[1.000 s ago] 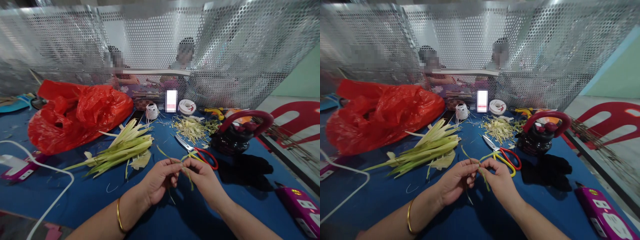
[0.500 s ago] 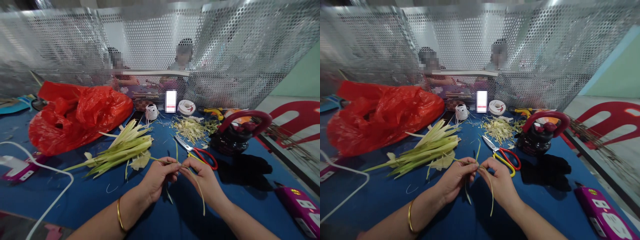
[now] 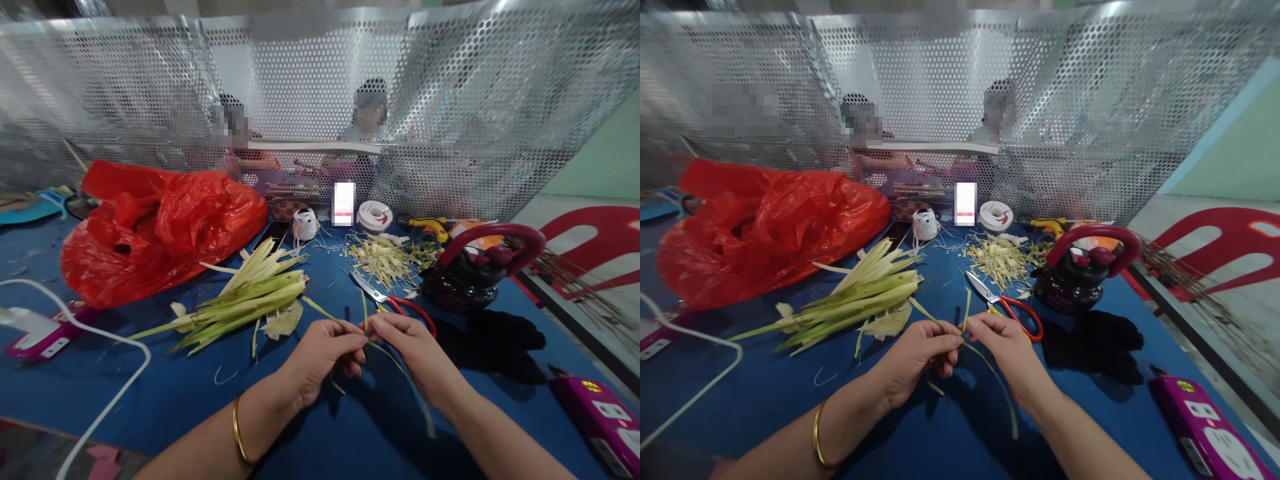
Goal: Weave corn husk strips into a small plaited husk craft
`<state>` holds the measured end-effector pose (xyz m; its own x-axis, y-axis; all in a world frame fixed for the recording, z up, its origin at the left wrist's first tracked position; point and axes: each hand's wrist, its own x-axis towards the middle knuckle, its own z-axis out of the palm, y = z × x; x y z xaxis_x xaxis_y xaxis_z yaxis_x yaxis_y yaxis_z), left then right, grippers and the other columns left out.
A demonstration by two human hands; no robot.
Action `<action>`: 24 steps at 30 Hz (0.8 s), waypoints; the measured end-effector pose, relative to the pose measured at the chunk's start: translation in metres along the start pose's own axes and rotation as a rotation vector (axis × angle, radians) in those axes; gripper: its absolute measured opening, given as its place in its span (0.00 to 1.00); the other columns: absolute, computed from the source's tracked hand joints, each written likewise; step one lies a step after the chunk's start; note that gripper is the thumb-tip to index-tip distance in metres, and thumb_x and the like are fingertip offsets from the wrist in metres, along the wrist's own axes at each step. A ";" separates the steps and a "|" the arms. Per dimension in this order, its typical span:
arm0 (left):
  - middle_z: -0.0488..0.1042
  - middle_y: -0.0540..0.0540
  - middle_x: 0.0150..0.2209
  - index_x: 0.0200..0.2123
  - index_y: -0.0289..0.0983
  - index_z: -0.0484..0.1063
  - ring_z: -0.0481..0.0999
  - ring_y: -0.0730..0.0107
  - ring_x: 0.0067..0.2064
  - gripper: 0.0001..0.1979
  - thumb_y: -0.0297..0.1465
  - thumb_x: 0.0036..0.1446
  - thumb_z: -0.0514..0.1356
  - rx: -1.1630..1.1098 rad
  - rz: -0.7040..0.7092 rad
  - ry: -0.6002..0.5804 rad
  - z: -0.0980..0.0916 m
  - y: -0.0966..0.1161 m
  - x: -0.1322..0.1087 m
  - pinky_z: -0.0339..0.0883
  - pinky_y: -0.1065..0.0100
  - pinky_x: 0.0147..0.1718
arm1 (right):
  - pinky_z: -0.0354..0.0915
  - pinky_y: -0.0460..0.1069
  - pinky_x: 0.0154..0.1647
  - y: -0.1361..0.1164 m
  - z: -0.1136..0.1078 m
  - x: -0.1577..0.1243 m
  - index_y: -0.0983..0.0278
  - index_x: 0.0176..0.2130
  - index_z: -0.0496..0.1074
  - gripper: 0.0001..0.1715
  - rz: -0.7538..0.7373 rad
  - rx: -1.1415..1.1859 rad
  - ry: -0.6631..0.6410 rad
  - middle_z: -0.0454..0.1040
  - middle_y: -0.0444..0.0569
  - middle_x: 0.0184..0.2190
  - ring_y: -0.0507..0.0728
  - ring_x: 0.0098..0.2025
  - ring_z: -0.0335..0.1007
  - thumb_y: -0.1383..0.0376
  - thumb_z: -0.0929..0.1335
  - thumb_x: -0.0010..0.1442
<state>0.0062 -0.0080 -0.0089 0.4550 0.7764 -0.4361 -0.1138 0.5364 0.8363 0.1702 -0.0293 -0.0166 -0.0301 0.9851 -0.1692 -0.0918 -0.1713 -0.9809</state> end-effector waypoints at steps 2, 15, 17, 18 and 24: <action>0.72 0.51 0.19 0.28 0.33 0.73 0.68 0.80 0.17 0.16 0.39 0.43 0.69 0.031 -0.007 -0.021 0.001 0.000 -0.001 0.59 0.76 0.19 | 0.62 0.49 0.35 0.001 0.001 -0.001 0.64 0.26 0.76 0.17 0.002 0.037 -0.002 0.73 0.45 0.25 0.54 0.30 0.67 0.53 0.75 0.50; 0.70 0.53 0.18 0.26 0.33 0.71 0.67 0.80 0.16 0.17 0.41 0.43 0.69 0.076 -0.019 -0.077 0.000 -0.004 0.001 0.59 0.77 0.17 | 0.57 0.47 0.29 0.009 0.009 -0.003 0.63 0.24 0.69 0.19 -0.033 0.044 0.099 0.66 0.41 0.22 0.51 0.26 0.58 0.53 0.75 0.50; 0.72 0.51 0.19 0.25 0.32 0.72 0.67 0.80 0.17 0.17 0.41 0.46 0.68 0.009 0.013 -0.066 -0.002 -0.003 0.002 0.60 0.77 0.18 | 0.59 0.48 0.33 0.007 0.005 -0.001 0.64 0.27 0.72 0.18 -0.031 0.026 0.105 0.69 0.43 0.24 0.53 0.29 0.62 0.51 0.73 0.53; 0.72 0.51 0.20 0.25 0.32 0.72 0.68 0.80 0.17 0.17 0.41 0.46 0.68 -0.043 0.024 -0.057 -0.003 -0.002 0.003 0.60 0.77 0.18 | 0.60 0.49 0.35 0.005 0.004 -0.001 0.63 0.29 0.73 0.18 -0.052 0.013 0.121 0.70 0.44 0.26 0.54 0.31 0.63 0.51 0.72 0.54; 0.71 0.53 0.20 0.26 0.32 0.73 0.67 0.82 0.18 0.14 0.36 0.43 0.71 -0.312 0.040 -0.023 -0.010 0.003 0.007 0.60 0.78 0.17 | 0.61 0.51 0.41 -0.001 0.005 -0.003 0.63 0.36 0.75 0.17 -0.097 -0.070 -0.035 0.74 0.46 0.33 0.57 0.37 0.66 0.54 0.75 0.50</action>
<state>0.0004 0.0023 -0.0124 0.4638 0.7931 -0.3949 -0.3958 0.5843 0.7085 0.1652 -0.0325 -0.0149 -0.0596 0.9957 -0.0706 -0.0261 -0.0722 -0.9970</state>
